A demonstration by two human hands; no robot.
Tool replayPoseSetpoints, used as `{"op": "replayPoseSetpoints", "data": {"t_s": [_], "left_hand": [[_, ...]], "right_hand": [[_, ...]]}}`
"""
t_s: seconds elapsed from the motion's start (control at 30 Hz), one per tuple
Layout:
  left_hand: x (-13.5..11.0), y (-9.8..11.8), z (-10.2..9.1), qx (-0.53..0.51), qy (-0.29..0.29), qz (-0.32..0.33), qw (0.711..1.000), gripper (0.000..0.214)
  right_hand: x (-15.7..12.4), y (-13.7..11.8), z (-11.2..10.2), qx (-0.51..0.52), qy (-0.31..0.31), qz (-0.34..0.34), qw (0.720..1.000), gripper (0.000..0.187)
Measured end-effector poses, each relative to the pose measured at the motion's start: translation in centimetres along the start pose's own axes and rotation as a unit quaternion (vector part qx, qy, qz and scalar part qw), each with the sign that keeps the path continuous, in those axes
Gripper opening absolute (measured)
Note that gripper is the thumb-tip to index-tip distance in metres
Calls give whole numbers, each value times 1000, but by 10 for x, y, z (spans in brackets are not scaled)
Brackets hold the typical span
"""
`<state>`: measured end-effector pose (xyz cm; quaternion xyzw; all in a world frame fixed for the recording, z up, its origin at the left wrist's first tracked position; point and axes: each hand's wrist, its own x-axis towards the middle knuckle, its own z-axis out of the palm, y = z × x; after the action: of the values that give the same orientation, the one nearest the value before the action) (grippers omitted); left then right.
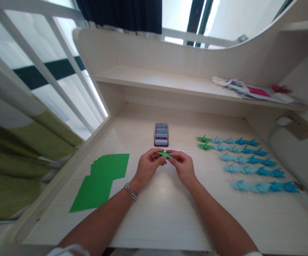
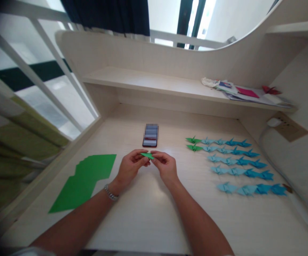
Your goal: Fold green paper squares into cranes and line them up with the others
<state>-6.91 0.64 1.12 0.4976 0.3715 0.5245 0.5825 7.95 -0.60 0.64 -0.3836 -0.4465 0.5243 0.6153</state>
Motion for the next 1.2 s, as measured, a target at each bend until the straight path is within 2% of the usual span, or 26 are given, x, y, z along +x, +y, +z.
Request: {"op": "replayPoseSetpoints", "data": {"t_s": [0.37, 0.53, 0.67, 0.77, 0.93, 1.07, 1.2], "left_hand": [[1, -1, -1, -14, -5, 2, 1000, 38], [0, 0, -3, -42, -18, -28, 999, 34], [1, -2, -3, -95, -22, -65, 993, 27], [2, -2, -1, -94, 2, -67, 993, 25], [3, -2, 1, -44, 37, -36, 998, 26], [2, -3, 1, -35, 9, -21, 999, 35], [0, -2, 3, -48, -13, -20, 999, 44]], "right_hand": [[1, 4, -1, 16, -9, -17, 1000, 14], [1, 1, -5, -68, -34, -66, 995, 11], [0, -1, -10, -175, -53, -120, 976, 12], [0, -4, -13, -228, -71, -147, 960, 13], [-3, -6, -8, -232, -94, -153, 956, 23], [-6, -4, -2, -270, -68, -147, 949, 35], [-5, -2, -2, -270, -63, -144, 950, 32]]}}
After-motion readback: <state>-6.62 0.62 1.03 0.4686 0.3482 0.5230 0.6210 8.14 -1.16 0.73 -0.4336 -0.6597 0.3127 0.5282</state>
